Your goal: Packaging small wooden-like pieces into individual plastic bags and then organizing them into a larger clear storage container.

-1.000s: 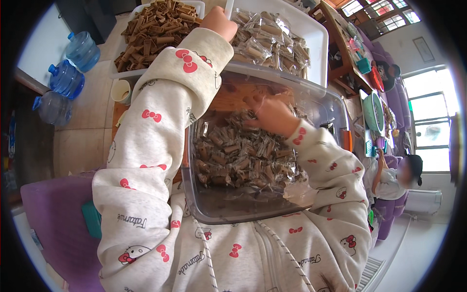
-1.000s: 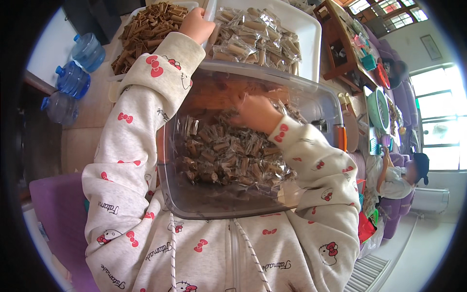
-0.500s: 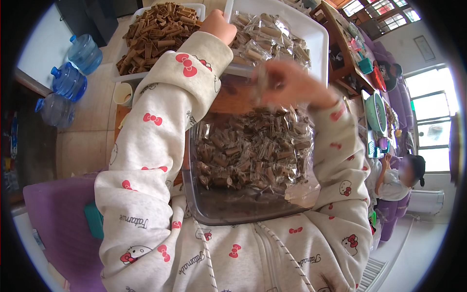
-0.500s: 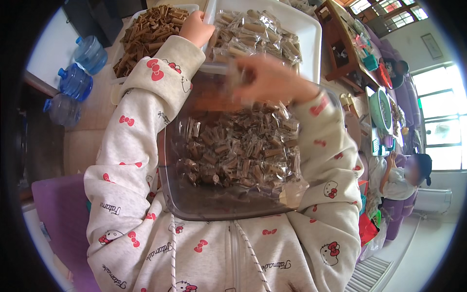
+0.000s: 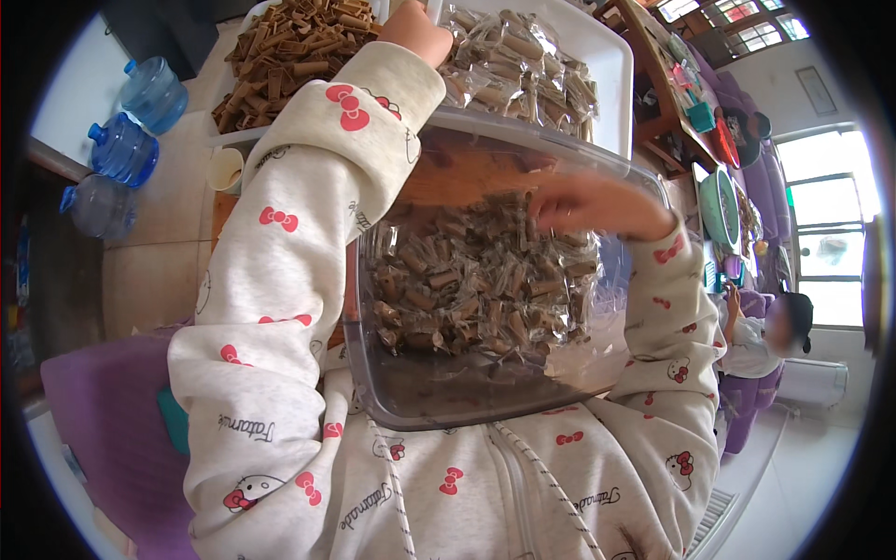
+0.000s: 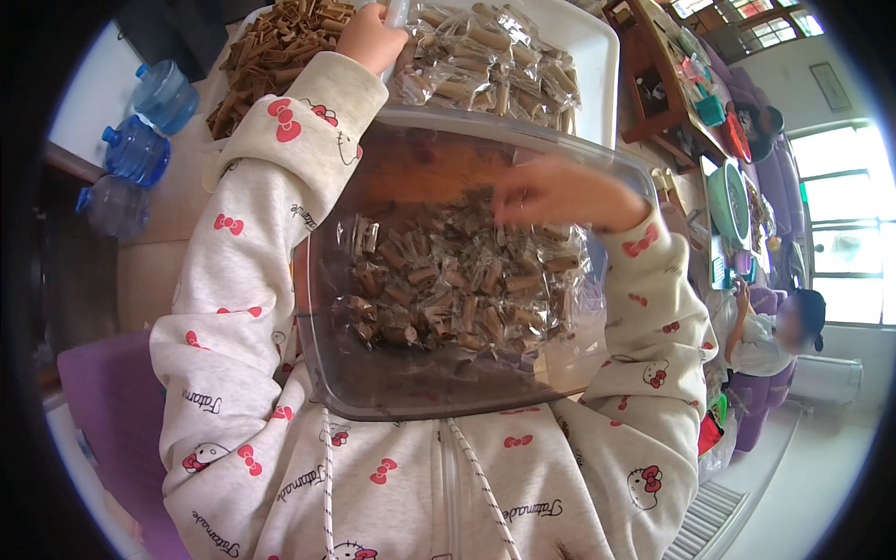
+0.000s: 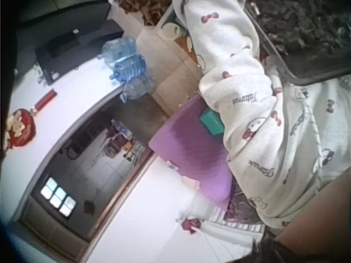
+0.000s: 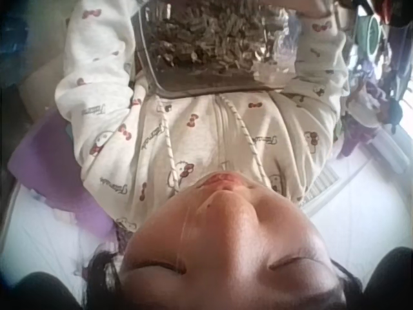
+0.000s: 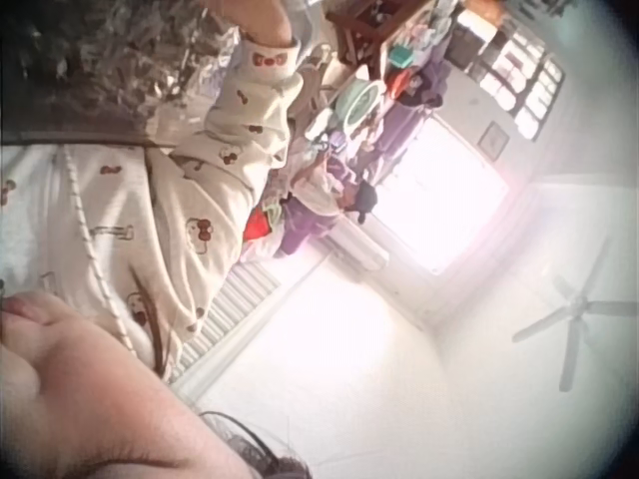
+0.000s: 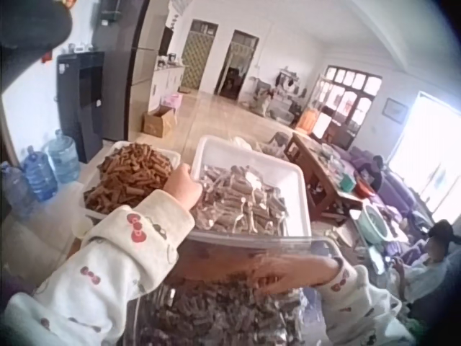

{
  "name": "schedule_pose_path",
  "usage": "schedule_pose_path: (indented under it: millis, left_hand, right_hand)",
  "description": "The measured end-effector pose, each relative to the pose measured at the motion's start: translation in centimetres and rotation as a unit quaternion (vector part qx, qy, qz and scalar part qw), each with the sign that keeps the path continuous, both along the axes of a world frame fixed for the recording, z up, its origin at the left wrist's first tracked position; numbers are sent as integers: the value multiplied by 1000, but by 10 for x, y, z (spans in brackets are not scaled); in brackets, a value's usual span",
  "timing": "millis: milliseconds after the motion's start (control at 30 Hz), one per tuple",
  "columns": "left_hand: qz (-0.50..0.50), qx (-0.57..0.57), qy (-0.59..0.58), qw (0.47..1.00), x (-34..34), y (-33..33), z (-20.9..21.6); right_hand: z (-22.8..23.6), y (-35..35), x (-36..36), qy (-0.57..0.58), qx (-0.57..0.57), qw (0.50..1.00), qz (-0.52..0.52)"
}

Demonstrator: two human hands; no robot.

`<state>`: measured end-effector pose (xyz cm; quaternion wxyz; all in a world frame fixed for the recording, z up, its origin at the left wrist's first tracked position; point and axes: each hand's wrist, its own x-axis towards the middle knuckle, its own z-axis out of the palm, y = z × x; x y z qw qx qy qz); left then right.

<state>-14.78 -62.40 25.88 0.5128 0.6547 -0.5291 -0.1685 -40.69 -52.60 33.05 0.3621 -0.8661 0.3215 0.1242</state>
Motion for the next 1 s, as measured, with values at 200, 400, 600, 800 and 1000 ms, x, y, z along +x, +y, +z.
schedule_pose_path:
  millis: [200, 400, 600, 800, 1000]
  left_hand:
    - [4, -14, 4, 1000, -1, -10, -16]
    - [-34, 30, 5, 999, -4, -1, -5]
    - [-28, 58, -1, 998, -6, 1, 2]
    - [-33, 21, 19, 999, -3, -3, -6]
    - [-41, 33, 9, 999, -1, -1, -3]
  right_hand:
    - [-109, 39, -29, 124, -354, 926, 33]
    - [-126, 29, -23, 179, -333, 925, 34]
    - [-97, 8, -30, 119, -186, 973, 63]
    - [3, -15, -43, -220, -36, 966, -128]
    - [27, -30, -80, -216, -370, 853, -299]
